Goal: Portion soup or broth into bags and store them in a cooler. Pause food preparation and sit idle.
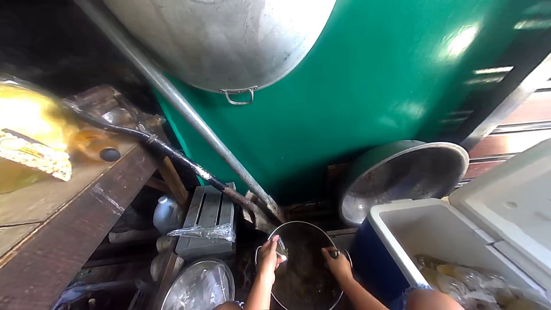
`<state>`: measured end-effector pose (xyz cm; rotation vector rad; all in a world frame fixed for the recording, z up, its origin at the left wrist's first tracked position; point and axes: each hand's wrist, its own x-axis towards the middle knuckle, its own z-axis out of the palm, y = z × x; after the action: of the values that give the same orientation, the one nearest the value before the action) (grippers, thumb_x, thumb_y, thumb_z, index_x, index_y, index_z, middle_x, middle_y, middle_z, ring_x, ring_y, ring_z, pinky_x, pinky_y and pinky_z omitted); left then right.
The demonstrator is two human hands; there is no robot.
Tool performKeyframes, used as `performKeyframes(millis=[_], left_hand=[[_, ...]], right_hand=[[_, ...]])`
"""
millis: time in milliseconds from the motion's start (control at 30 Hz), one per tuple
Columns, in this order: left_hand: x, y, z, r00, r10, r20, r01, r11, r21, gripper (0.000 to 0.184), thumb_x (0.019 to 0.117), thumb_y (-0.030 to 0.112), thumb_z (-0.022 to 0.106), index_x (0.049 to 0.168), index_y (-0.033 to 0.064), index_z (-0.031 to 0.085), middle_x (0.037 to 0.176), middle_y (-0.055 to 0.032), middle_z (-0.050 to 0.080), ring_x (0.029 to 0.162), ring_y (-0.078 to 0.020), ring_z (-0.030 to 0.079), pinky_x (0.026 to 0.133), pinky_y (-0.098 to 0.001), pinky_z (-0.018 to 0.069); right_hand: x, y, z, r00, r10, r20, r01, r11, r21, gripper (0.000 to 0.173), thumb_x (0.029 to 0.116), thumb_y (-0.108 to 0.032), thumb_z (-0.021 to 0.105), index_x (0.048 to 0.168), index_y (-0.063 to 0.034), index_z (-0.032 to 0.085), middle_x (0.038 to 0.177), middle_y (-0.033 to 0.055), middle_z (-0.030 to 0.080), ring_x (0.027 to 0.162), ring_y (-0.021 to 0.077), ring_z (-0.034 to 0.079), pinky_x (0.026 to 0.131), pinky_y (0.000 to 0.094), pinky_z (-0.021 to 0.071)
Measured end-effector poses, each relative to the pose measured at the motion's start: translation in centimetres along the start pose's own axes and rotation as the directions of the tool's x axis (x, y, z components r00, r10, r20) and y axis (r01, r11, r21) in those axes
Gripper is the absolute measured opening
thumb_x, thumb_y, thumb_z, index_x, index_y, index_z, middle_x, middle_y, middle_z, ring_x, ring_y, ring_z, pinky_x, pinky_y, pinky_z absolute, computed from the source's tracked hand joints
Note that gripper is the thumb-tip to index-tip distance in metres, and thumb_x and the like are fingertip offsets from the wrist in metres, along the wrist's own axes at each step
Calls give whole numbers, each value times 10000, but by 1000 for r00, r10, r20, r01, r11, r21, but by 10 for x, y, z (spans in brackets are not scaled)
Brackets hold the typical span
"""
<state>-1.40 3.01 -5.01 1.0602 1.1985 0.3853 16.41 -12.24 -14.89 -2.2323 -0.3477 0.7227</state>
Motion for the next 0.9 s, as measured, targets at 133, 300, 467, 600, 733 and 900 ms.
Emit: performKeyframes(millis=[133, 300, 467, 600, 733, 900], left_hand=[[1, -2, -1, 996, 82, -37, -80, 996, 36, 337, 1097, 274, 503, 1313, 76, 669, 1229, -153, 664, 667, -159, 613, 588, -307, 510], [2, -6, -1, 989, 146, -28, -142, 984, 110, 341, 1102, 269, 487, 1285, 62, 686, 1233, -172, 679, 802, -235, 687, 708, -406, 572], [-2, -3, -4, 990, 139, -35, -131, 978, 159, 364, 1097, 326, 493, 1300, 90, 682, 1196, -164, 676, 740, -215, 648, 653, -380, 536], [-2, -3, -4, 984, 167, -62, -159, 981, 115, 353, 1103, 306, 481, 1278, 86, 695, 1279, -145, 667, 764, -207, 677, 644, -368, 551], [-4, -2, -1, 986, 160, -46, -156, 984, 90, 345, 1093, 299, 510, 1294, 82, 688, 1269, -154, 671, 729, -205, 678, 631, -367, 561], [-18, 7, 8, 988, 135, -69, -134, 991, 18, 332, 1095, 237, 510, 1271, -3, 659, 1050, -200, 686, 673, -208, 656, 619, -357, 560]], right_hand=[[-7, -39, -42, 1000, 19, 13, -21, 992, 127, 401, 1027, -413, 620, 1214, -66, 692, 1042, 163, 727, 885, 282, 729, 831, 482, 594], [-32, -103, -82, 985, -166, 48, 158, 978, 137, 320, 1028, -386, 609, 1114, -97, 714, 961, 78, 736, 762, 179, 733, 717, 382, 629], [-62, -166, -103, 959, -280, 42, 277, 959, 59, 312, 1034, -393, 577, 1055, -120, 726, 855, 19, 729, 686, 120, 710, 670, 330, 610], [-87, -210, -114, 926, -377, 31, 378, 922, -83, 325, 1026, -417, 568, 992, -138, 732, 797, 18, 713, 674, 124, 698, 685, 352, 594], [-112, -244, -108, 859, -511, 37, 504, 830, -240, 333, 1003, -427, 569, 893, -145, 710, 724, 37, 668, 686, 187, 676, 679, 442, 552], [-160, -279, -66, 709, -619, 337, 701, 568, -432, 386, 1015, -395, 549, 1123, -57, 702, 1037, 186, 716, 1008, 372, 699, 835, 586, 539]])
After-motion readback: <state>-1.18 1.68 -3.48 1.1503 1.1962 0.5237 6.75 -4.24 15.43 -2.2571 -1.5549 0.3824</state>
